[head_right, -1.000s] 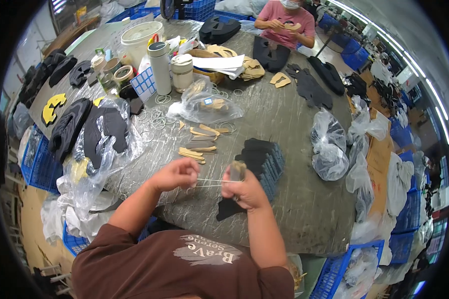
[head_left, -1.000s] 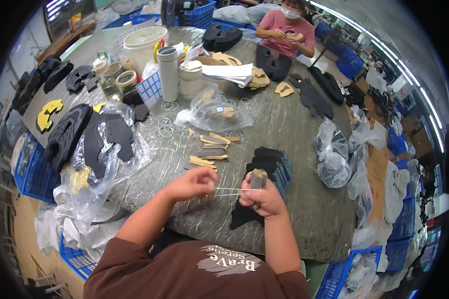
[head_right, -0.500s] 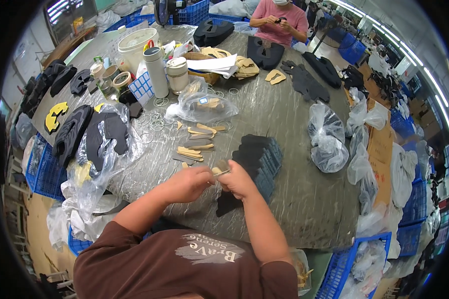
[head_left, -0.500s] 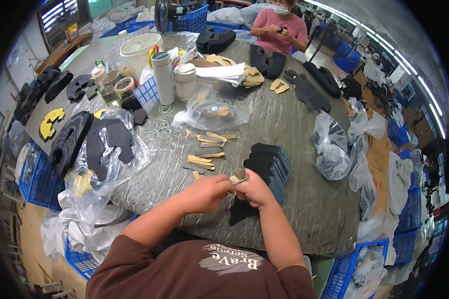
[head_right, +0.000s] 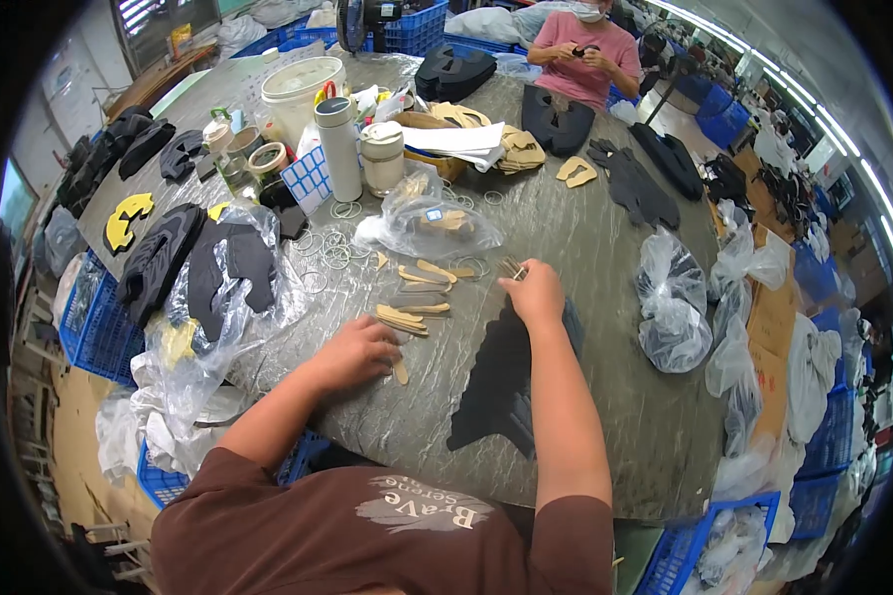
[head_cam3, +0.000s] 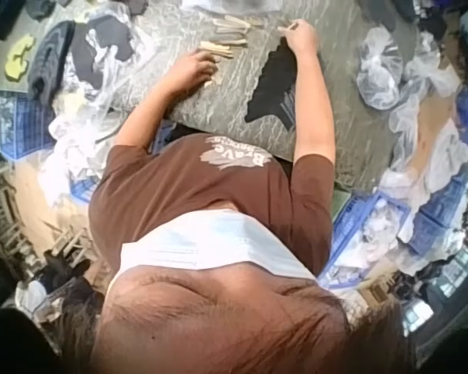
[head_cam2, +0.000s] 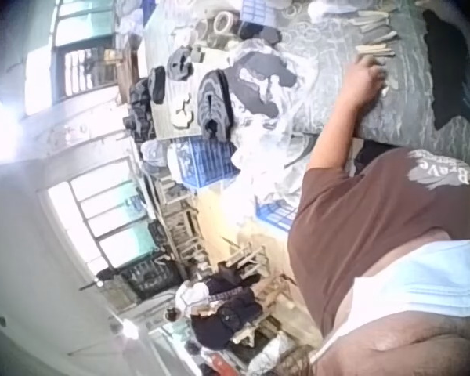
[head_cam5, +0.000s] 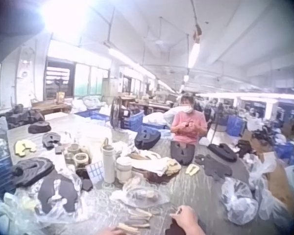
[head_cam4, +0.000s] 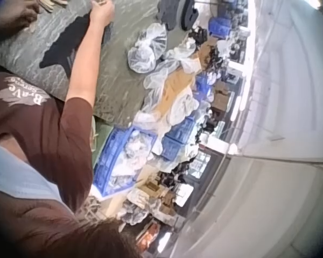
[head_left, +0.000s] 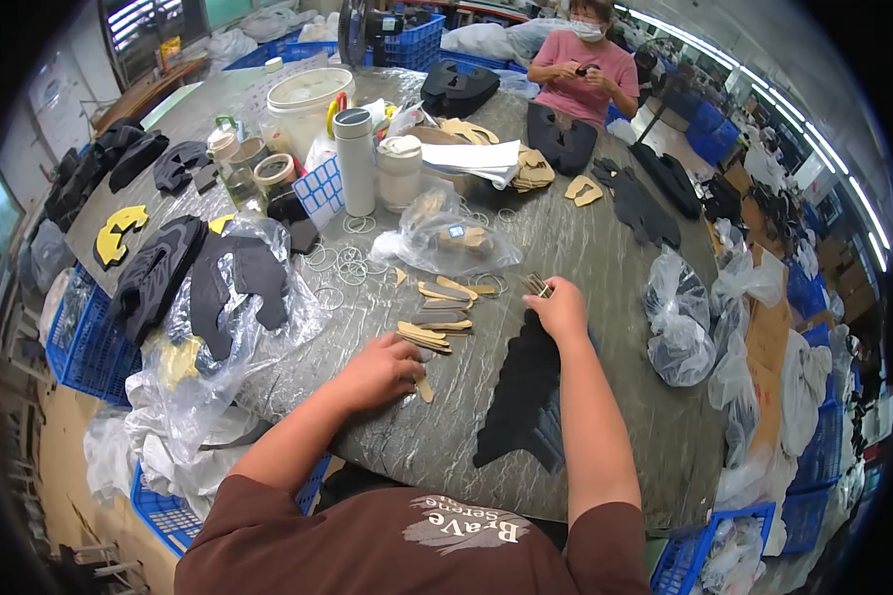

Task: Sorting and bundling black shoe components using rubber bands.

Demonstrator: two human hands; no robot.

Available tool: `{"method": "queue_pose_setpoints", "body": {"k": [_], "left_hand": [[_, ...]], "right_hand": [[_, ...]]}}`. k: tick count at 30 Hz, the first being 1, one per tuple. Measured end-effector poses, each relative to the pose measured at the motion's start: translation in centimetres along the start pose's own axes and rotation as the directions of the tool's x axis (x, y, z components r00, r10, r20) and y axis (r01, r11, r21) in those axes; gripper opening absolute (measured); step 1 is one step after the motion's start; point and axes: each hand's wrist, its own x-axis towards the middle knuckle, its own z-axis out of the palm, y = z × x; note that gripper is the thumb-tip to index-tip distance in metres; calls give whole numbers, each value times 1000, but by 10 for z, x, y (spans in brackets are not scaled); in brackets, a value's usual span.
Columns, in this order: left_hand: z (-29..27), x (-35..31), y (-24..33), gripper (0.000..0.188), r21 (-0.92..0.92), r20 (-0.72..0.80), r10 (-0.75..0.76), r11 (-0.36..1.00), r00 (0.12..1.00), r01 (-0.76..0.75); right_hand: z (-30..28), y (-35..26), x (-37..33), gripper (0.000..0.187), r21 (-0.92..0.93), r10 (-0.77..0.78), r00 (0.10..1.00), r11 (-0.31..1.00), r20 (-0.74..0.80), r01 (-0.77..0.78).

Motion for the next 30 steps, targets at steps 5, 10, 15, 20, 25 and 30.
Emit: {"method": "queue_pose_setpoints", "body": {"k": [5,10,15,20,25,30], "left_hand": [[8,3,-18,13,7,32,70,997,997,-70],[0,8,-14,29,5,-130,-86,996,988,88],[5,15,-28,46,-24,-142,-166,986,976,164],[20,15,-36,48,-145,-222,-189,977,957,159],[14,13,-36,45,-404,-168,-319,885,933,230],[36,9,-35,46,-359,-258,-350,900,900,247]], "right_hand": [[35,-18,8,38,-489,-226,969,859,-97,152],[91,-24,2,68,-313,-540,831,772,133,553],[112,-45,-27,100,-402,-388,826,736,410,545],[114,-51,-66,108,-409,-387,813,720,435,561],[126,-43,-84,82,-353,-460,831,756,313,551],[143,-42,-95,52,-473,-520,826,685,216,555]]}}
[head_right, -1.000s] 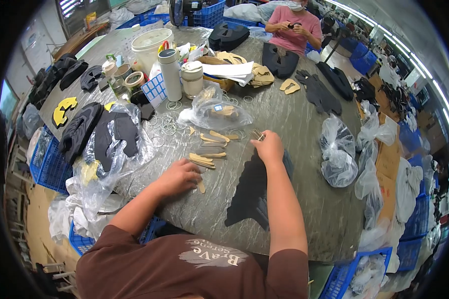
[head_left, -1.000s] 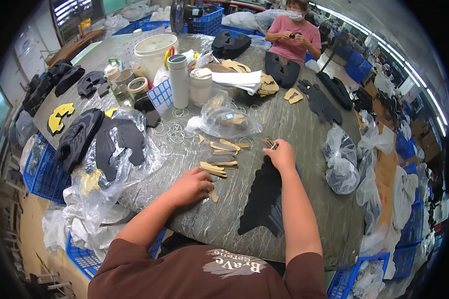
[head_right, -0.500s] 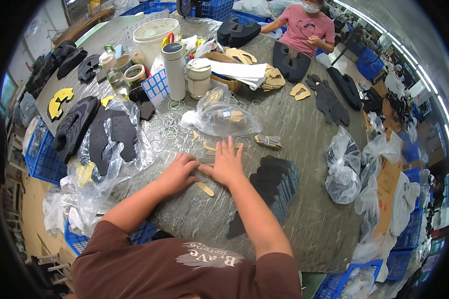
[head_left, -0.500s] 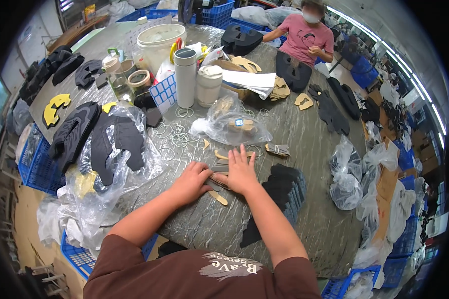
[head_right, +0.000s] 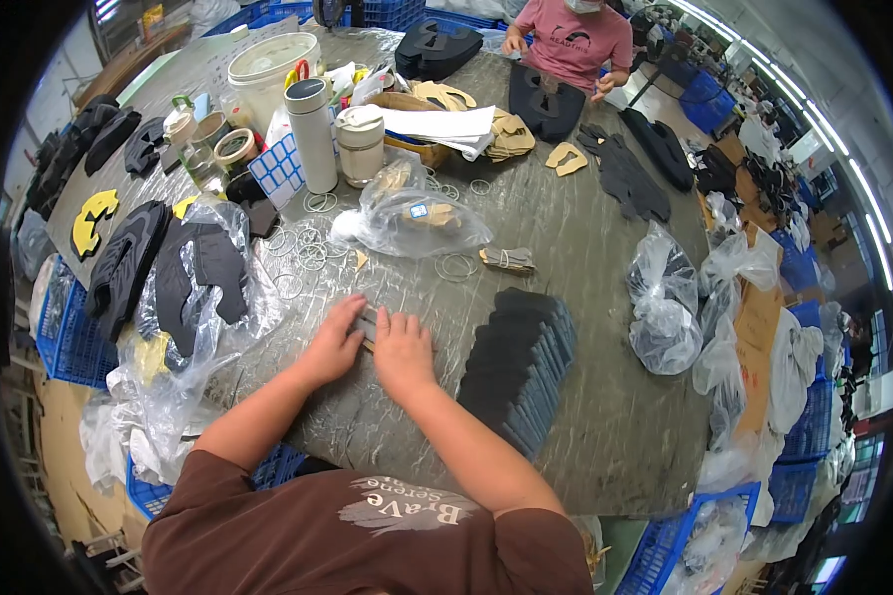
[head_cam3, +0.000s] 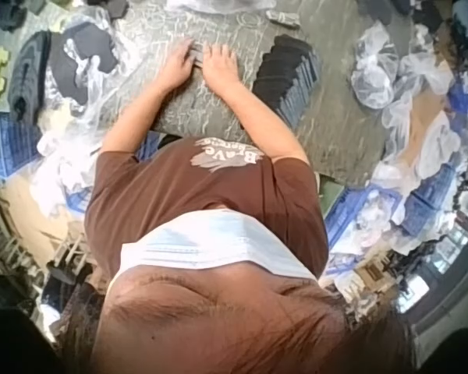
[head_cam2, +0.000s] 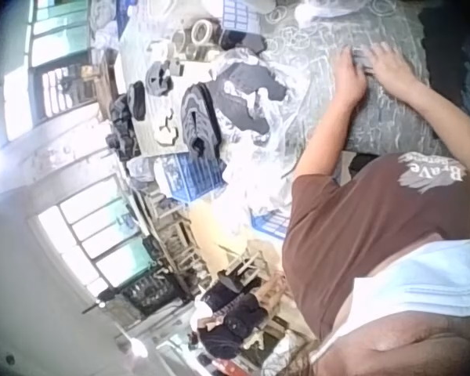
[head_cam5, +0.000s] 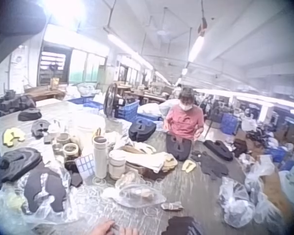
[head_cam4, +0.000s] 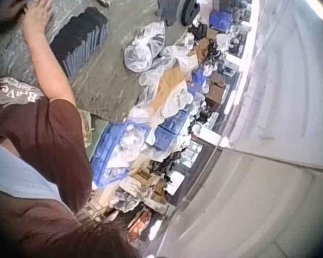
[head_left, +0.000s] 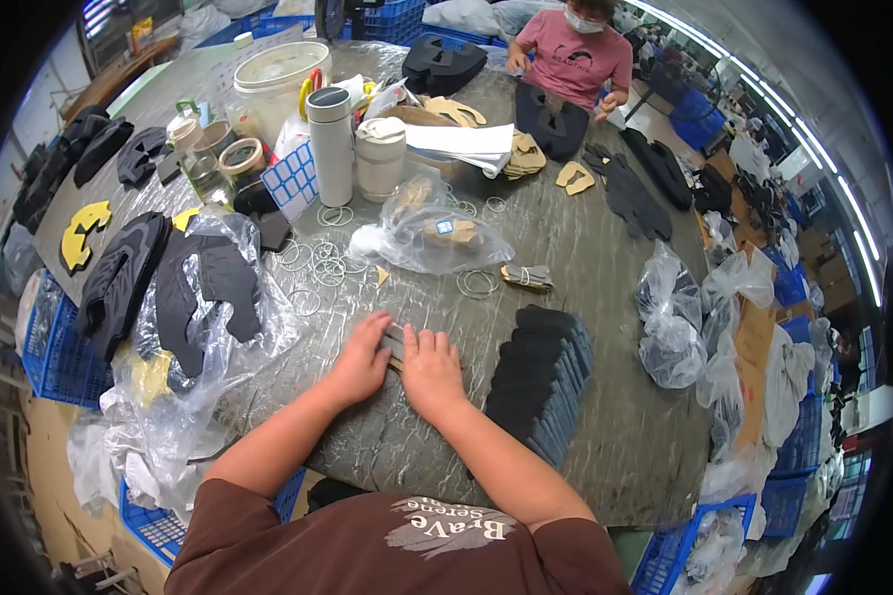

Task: Sorting and bundling black shoe components using rubber bands.

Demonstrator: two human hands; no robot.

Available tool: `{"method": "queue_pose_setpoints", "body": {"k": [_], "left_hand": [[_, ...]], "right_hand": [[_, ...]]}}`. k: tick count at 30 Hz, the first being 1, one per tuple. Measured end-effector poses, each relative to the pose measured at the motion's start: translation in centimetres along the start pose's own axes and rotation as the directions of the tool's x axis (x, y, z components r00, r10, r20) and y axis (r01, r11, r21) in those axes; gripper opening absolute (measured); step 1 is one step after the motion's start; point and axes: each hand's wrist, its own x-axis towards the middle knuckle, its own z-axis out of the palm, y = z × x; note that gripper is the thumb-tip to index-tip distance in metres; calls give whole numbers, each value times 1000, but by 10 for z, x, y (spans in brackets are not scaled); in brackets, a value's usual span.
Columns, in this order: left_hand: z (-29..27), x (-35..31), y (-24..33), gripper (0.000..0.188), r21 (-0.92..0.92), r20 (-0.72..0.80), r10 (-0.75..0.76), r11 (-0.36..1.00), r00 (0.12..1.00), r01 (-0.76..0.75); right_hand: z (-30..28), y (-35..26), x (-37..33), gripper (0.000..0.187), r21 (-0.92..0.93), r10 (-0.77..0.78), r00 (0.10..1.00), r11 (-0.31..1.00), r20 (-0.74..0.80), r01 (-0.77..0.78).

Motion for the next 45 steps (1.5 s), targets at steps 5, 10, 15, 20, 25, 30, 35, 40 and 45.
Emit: {"method": "queue_pose_setpoints", "body": {"k": [5,10,15,20,25,30,35,40,45], "left_hand": [[10,1,6,38,-66,44,-131,989,990,133],[-10,15,7,40,-512,110,-283,806,953,298],[-6,-6,60,46,-668,358,-57,681,932,298],[5,-51,105,26,-563,671,21,665,742,490],[26,-63,110,22,-583,564,300,805,769,113],[18,-56,126,33,-569,619,411,822,669,21],[6,-3,73,32,25,334,47,998,941,-59],[-11,35,34,22,204,516,97,951,851,-232],[-7,35,57,13,414,531,-154,905,833,-97]], "right_hand": [[8,-5,6,47,9,62,998,998,19,-62],[6,25,0,36,486,120,979,873,-165,-25],[-51,9,-70,29,734,-64,790,-328,610,-594],[-52,20,-149,55,333,-477,750,-690,459,-643],[-37,30,-164,60,106,-587,710,-737,389,-667],[-77,19,-155,37,386,-412,632,-536,656,-751],[-66,19,-160,28,671,-219,833,-507,508,-542],[-40,31,-154,26,465,-9,873,-844,488,-269],[-44,23,-142,24,572,134,835,-784,533,-240]]}}
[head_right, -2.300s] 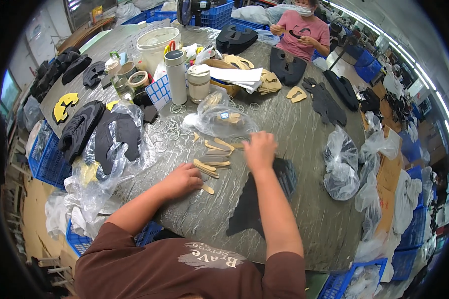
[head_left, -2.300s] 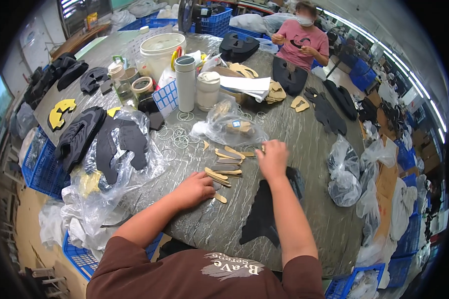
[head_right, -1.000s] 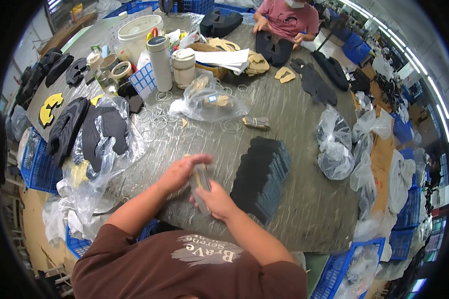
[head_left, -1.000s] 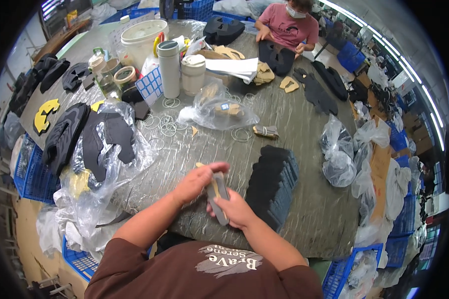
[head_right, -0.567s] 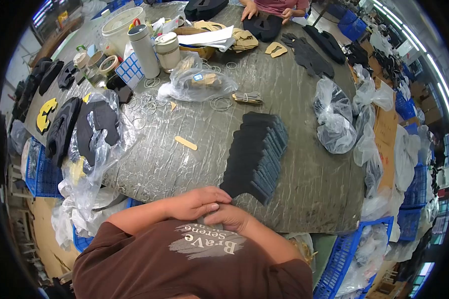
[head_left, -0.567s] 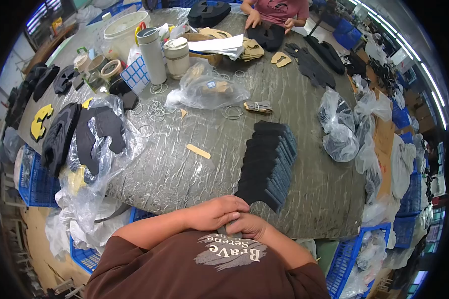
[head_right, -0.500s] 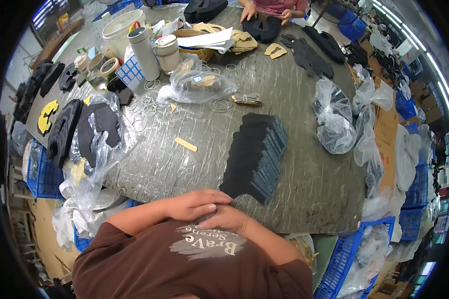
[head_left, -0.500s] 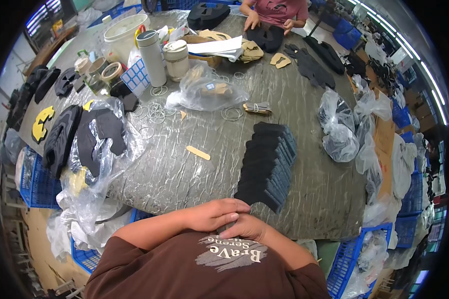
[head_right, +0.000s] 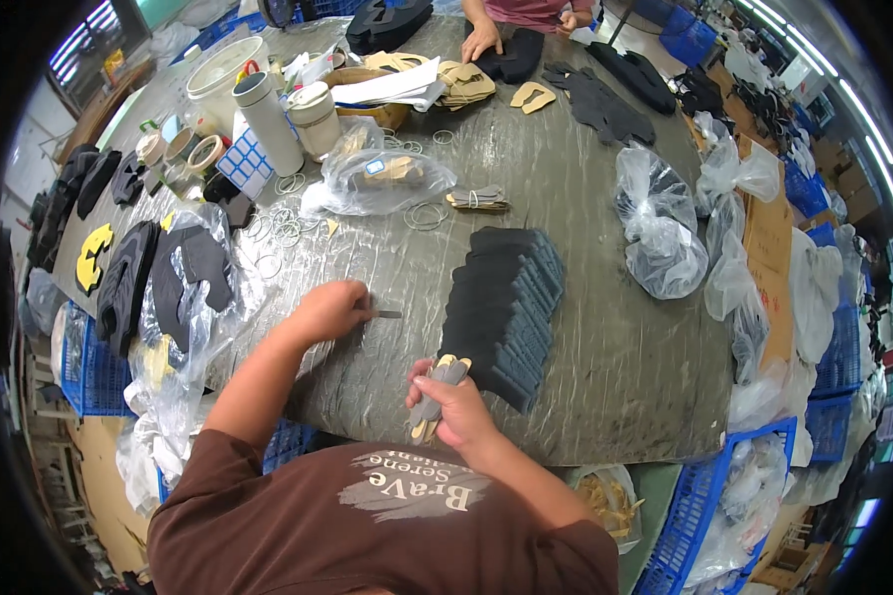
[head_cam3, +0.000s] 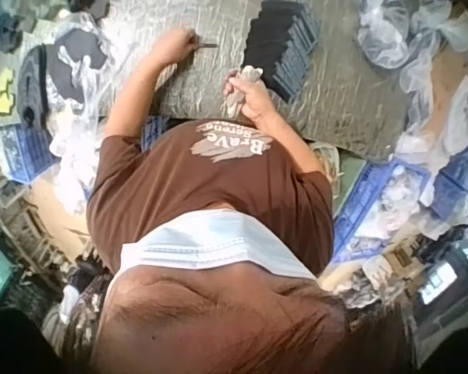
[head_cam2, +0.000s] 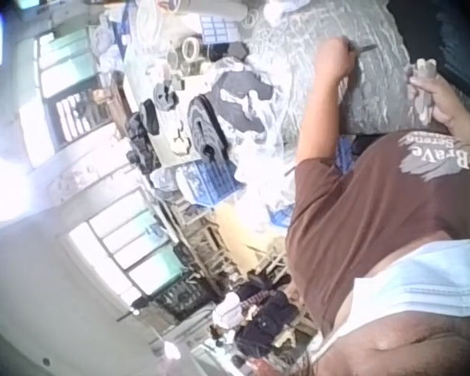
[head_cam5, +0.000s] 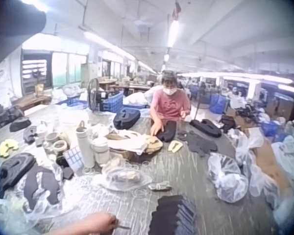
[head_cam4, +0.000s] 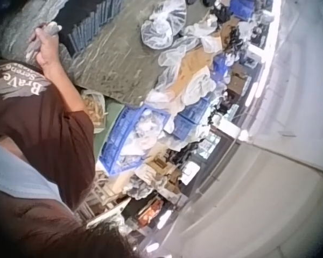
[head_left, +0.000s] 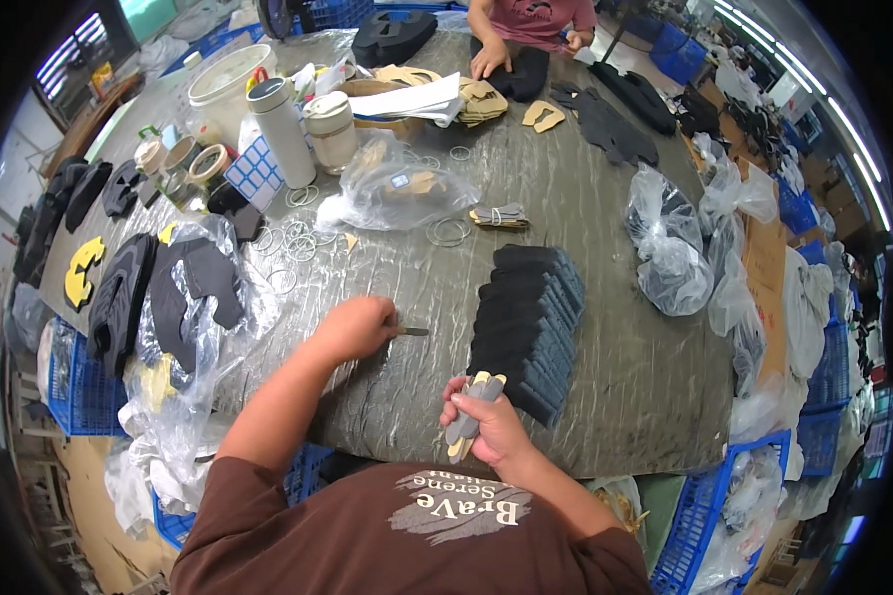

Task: Sorting and bundling black shoe components using rubber bands.

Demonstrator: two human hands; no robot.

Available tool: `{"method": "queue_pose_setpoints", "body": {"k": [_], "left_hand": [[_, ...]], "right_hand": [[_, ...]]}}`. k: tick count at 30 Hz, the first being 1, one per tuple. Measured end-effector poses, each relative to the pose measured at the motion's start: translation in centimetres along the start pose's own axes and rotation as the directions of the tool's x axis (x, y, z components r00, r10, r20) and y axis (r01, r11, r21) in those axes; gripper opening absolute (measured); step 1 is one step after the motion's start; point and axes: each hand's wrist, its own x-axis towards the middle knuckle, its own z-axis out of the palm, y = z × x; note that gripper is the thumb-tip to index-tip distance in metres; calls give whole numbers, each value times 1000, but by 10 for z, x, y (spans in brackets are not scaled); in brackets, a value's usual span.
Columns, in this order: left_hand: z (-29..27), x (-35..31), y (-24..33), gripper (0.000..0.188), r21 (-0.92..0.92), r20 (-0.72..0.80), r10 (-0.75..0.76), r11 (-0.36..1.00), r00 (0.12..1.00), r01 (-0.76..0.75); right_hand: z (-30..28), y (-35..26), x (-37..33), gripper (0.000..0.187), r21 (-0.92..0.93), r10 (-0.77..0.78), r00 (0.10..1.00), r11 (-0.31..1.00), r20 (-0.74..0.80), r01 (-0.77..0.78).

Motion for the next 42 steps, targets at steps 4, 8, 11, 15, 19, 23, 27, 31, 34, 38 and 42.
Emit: {"method": "queue_pose_setpoints", "body": {"k": [4,8,11,15,19,23,27,31,34,38,42], "left_hand": [[13,-33,34,14,-821,152,-211,518,966,242],[23,-69,72,13,-777,51,-88,622,995,95],[3,-68,53,21,-615,-53,-62,789,997,16],[0,-53,60,41,-493,-270,372,739,888,-460],[26,-65,78,49,-637,159,656,639,738,-431],[29,-65,77,41,-745,10,691,487,722,-456],[-2,-54,37,31,-564,-240,143,784,960,-258],[-21,-36,-68,25,88,-646,-298,886,703,456],[-17,-48,-98,14,31,-538,-390,877,747,480],[-15,-40,-21,3,-235,-393,-99,972,914,4],[-6,-42,36,5,-657,-133,58,743,989,-131]], "right_hand": [[9,3,9,22,-54,-101,988,994,-118,95],[21,5,11,17,-96,-108,993,990,-53,103],[17,-1,7,12,-100,-80,993,992,-89,71],[16,-2,-3,21,-230,360,930,914,77,-334],[-5,12,-19,34,-441,413,905,834,103,-331],[-3,-1,-17,38,-632,462,867,733,188,-254],[0,-10,-16,21,-358,349,929,889,126,-286],[-6,-16,-7,13,143,69,988,986,135,-88],[17,-20,6,13,-121,58,996,991,74,-49],[30,-25,25,14,-518,-172,983,837,62,179],[31,-33,40,17,-740,-158,880,486,448,464]]}}
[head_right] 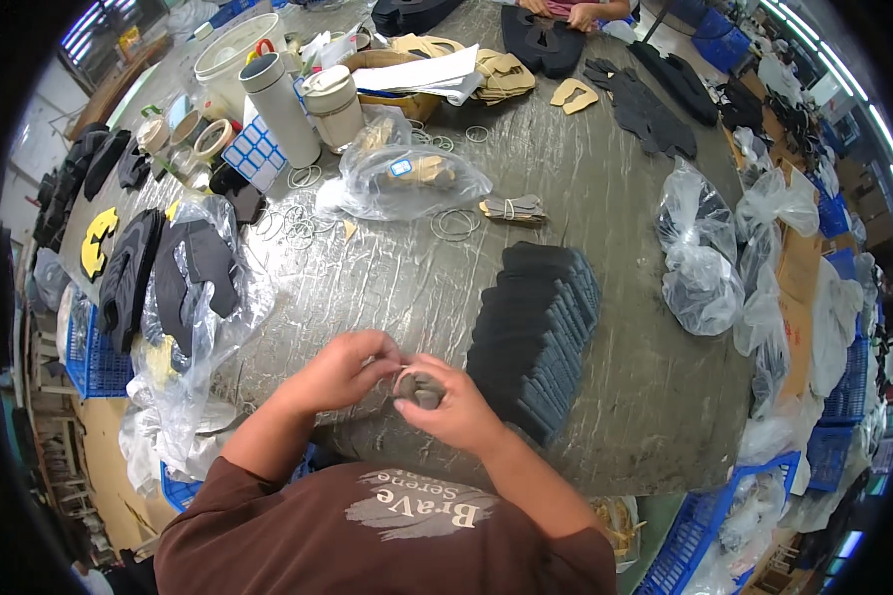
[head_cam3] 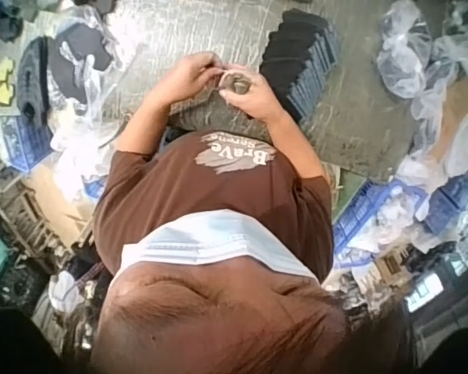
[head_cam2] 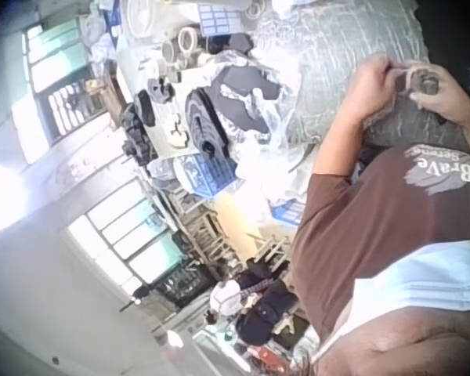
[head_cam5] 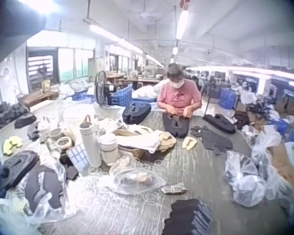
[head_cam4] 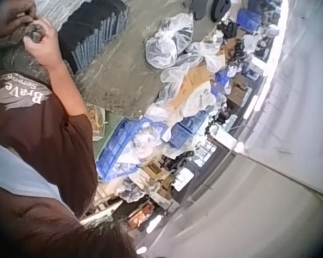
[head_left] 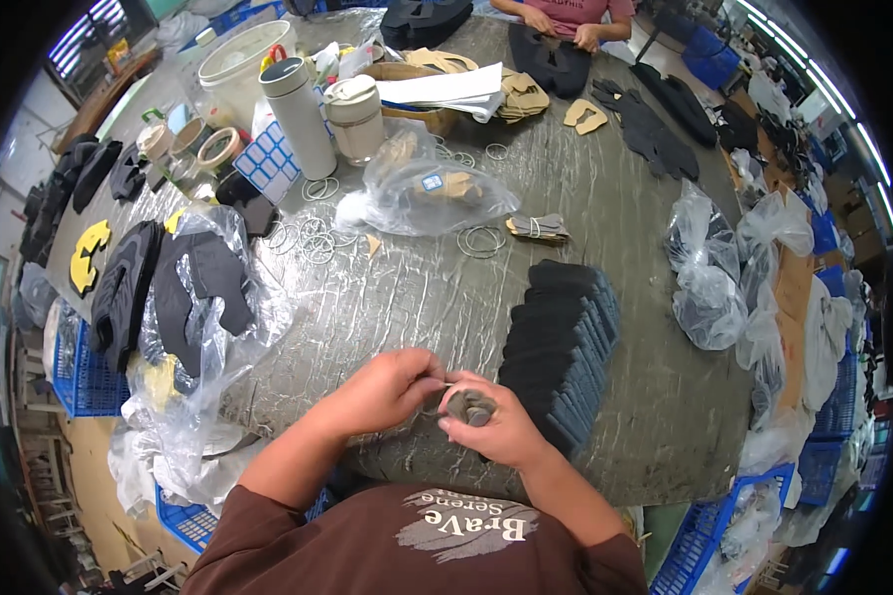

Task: Sorting and bundling black shoe components using rubber bands.

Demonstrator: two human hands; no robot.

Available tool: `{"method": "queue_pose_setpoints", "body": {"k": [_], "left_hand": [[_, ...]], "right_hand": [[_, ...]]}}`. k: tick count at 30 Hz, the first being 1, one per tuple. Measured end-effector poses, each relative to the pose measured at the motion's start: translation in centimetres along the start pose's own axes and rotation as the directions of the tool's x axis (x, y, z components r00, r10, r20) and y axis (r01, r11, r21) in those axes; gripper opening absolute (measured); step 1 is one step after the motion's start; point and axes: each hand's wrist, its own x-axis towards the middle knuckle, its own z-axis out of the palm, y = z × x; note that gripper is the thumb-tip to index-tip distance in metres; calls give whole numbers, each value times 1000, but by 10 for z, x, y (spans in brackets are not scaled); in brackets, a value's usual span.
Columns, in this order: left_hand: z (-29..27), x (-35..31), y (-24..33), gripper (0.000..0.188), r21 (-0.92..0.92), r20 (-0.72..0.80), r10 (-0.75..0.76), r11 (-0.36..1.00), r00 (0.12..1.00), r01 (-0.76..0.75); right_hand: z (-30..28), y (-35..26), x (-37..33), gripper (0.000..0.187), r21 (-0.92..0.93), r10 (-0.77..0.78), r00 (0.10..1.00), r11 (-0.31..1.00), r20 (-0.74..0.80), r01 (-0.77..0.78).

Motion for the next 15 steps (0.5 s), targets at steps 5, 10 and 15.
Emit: {"method": "queue_pose_setpoints", "body": {"k": [5,10,15], "left_hand": [[5,11,4,1,-734,134,-229,631,964,252],[20,-4,54,24,87,340,462,852,819,-517],[10,6,-30,22,-208,78,-87,973,993,101]], "right_hand": [[1,-10,-11,26,-292,227,973,928,-46,-231],[-19,-5,8,45,-458,218,917,813,-335,-361],[-51,-29,-9,42,617,217,972,778,-87,-118]]}}
